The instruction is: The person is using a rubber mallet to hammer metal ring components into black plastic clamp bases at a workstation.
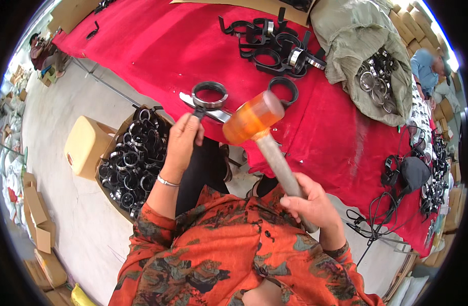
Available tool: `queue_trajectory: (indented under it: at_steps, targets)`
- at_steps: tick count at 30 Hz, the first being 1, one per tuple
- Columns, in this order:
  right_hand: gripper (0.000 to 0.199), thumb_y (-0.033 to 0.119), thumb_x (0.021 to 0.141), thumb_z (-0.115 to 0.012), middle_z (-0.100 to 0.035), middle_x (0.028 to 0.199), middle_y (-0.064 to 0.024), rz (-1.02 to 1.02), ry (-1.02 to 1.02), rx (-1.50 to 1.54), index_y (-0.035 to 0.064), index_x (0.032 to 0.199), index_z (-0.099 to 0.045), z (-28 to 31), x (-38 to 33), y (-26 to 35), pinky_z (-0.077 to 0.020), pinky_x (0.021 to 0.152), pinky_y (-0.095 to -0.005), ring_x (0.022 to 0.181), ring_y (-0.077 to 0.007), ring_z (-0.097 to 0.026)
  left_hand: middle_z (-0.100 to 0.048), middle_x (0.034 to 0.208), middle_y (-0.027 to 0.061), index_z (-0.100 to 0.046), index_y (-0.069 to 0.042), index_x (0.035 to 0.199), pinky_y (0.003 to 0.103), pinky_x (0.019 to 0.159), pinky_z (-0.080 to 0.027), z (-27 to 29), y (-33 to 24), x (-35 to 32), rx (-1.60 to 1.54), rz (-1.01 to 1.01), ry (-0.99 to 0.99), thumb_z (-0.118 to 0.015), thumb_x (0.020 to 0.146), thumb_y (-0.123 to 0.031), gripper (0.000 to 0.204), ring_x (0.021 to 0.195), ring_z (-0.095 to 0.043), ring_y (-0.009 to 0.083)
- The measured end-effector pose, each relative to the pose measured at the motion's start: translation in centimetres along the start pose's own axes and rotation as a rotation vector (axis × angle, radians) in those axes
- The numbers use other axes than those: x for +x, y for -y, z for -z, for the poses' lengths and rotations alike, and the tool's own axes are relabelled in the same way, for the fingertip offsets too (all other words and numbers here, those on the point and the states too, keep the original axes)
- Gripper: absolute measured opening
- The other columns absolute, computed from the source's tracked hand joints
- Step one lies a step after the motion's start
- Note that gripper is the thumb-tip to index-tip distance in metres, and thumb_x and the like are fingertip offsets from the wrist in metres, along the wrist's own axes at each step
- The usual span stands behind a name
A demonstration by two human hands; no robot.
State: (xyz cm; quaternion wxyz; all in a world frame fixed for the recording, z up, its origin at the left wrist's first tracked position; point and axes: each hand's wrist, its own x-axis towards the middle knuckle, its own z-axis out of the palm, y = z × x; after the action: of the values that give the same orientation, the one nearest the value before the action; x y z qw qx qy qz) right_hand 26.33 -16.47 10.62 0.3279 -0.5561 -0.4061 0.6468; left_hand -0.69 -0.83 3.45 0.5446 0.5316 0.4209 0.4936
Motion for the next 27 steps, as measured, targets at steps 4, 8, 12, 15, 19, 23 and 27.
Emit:
queue_trajectory:
  at_steps: [4,8,12,15,19,23,27]
  targets:
    - [0.054,0.015,0.083,-0.070,-0.053,0.070,0.0017,0.109,-0.281,-0.154,0.0019,0.129,-0.047,-0.4,1.1,1.2,-0.0412,0.044,-0.0224,0.052,-0.0049,-0.048,-0.053,0.072,0.0051,-0.052,-0.002,0.085,0.027,0.069,-0.043,0.2,2.9,-0.8,-0.066,-0.031,0.156,-0.043,0.100,-0.026,0.029,0.070,-0.052,0.0140]
    - [0.054,0.015,0.081,-0.071,-0.054,0.067,0.0003,0.153,-0.415,-0.347,-0.0010,0.128,-0.047,-0.7,1.4,2.8,-0.0413,0.044,-0.0228,0.051,-0.0054,-0.049,-0.053,0.071,0.0025,-0.051,-0.003,0.084,0.026,0.069,-0.043,0.1,4.1,-1.1,-0.113,-0.092,0.120,-0.044,0.100,-0.023,0.027,0.070,-0.052,0.0115]
    - [0.056,0.013,0.080,-0.072,-0.059,0.075,-0.0045,0.402,-0.434,-0.486,-0.0015,0.127,-0.047,-1.6,1.1,3.5,-0.0482,0.055,-0.0276,0.061,-0.0107,-0.055,-0.052,0.073,0.0043,-0.051,-0.002,0.088,0.028,0.070,-0.043,1.0,5.2,-0.6,0.014,-0.126,0.120,-0.044,0.100,-0.029,0.031,0.070,-0.051,0.0136]
    - [0.051,0.013,0.080,-0.072,-0.061,0.080,-0.0113,0.557,-0.462,-0.672,-0.0012,0.122,-0.047,-2.7,1.2,3.3,-0.0502,0.062,-0.0328,0.069,-0.0198,-0.059,-0.051,0.072,0.0035,-0.051,-0.002,0.087,0.027,0.067,-0.042,0.5,5.0,-0.2,0.004,-0.132,0.113,-0.044,0.100,-0.030,0.031,0.068,-0.050,0.0125]
    - [0.035,0.021,0.081,-0.070,-0.057,0.075,-0.0238,0.274,-0.316,-0.896,0.0002,0.098,-0.046,-3.1,2.6,2.0,-0.0473,0.062,-0.0427,0.070,-0.0421,-0.059,-0.051,0.067,0.0019,-0.051,-0.002,0.082,0.026,0.061,-0.041,0.0,5.3,0.0,-0.034,-0.150,0.069,-0.044,0.100,-0.026,0.031,0.063,-0.049,0.0108]
    - [0.033,0.017,0.079,-0.072,-0.055,0.068,-0.0199,0.260,-0.326,-0.805,-0.0006,0.095,-0.049,-2.5,1.1,4.7,-0.0449,0.057,-0.0367,0.060,-0.0357,-0.055,-0.050,0.067,0.0019,-0.051,-0.002,0.082,0.026,0.060,-0.041,0.2,5.1,-0.1,-0.021,-0.156,0.070,-0.045,0.100,-0.027,0.031,0.062,-0.049,0.0107]
    - [0.036,0.017,0.079,-0.072,-0.057,0.072,-0.0200,0.521,-0.337,-0.785,-0.0003,0.102,-0.050,-4.8,1.2,6.5,-0.0474,0.058,-0.0384,0.064,-0.0384,-0.059,-0.049,0.066,0.0021,-0.050,-0.003,0.081,0.026,0.059,-0.041,0.0,4.7,-0.3,0.002,-0.143,0.061,-0.045,0.100,-0.027,0.032,0.062,-0.049,0.0109]
